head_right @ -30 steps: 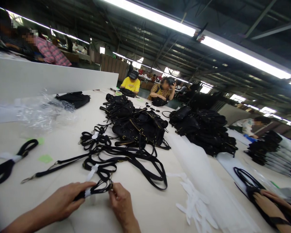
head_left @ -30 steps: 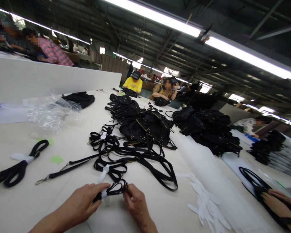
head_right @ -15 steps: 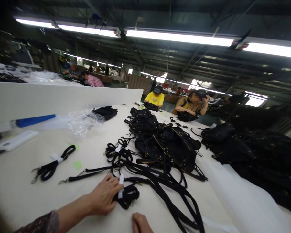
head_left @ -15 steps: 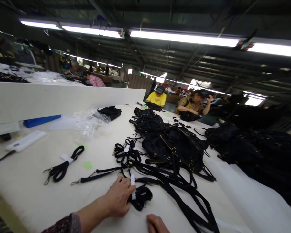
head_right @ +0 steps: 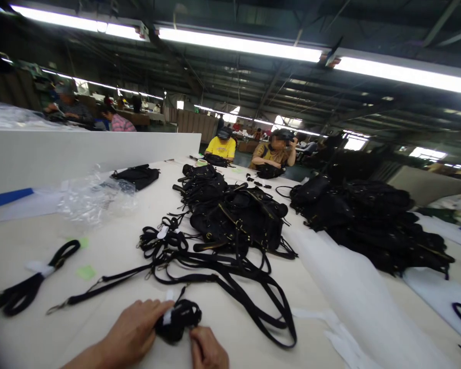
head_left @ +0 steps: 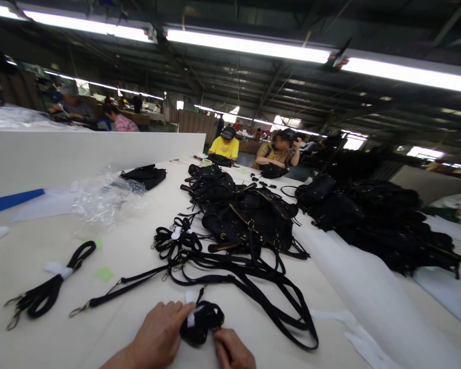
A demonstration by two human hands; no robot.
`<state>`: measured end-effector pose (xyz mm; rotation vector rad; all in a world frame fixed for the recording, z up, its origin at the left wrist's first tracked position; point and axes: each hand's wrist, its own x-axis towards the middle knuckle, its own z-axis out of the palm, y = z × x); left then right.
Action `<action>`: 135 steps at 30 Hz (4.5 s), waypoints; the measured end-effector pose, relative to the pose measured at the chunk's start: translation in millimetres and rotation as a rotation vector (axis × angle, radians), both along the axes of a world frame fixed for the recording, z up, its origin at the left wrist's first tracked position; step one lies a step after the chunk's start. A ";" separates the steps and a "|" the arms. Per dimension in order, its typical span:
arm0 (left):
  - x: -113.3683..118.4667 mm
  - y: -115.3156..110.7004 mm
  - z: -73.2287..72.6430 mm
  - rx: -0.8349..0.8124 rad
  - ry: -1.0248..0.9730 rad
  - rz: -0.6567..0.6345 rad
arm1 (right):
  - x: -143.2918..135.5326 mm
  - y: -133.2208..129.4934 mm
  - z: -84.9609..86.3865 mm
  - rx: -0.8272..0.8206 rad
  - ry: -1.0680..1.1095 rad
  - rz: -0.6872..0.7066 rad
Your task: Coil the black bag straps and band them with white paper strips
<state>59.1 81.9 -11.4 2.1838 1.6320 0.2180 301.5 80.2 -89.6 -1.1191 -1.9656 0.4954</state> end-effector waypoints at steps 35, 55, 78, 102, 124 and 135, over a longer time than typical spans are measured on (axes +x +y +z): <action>-85.0 -11.5 -3.7 -0.010 -0.100 0.291 | -43.6 -28.7 60.0 -0.486 -0.006 -0.144; -26.0 -66.5 -37.8 0.203 -0.005 -0.061 | -53.9 -77.5 43.7 -0.008 -0.492 0.040; -46.0 -85.5 -27.6 0.074 -0.072 -0.008 | -38.2 -56.2 77.4 -0.777 0.212 0.146; -37.9 -98.1 14.7 0.095 -0.140 -0.669 | -58.0 -4.8 63.0 -0.464 -0.181 0.322; -65.0 -93.5 -3.7 0.674 -0.212 -0.285 | -18.8 -38.0 86.4 -0.984 0.486 -0.051; -60.0 -92.9 -18.9 0.515 -0.100 -0.433 | -18.0 -16.2 98.5 -0.331 -0.103 0.128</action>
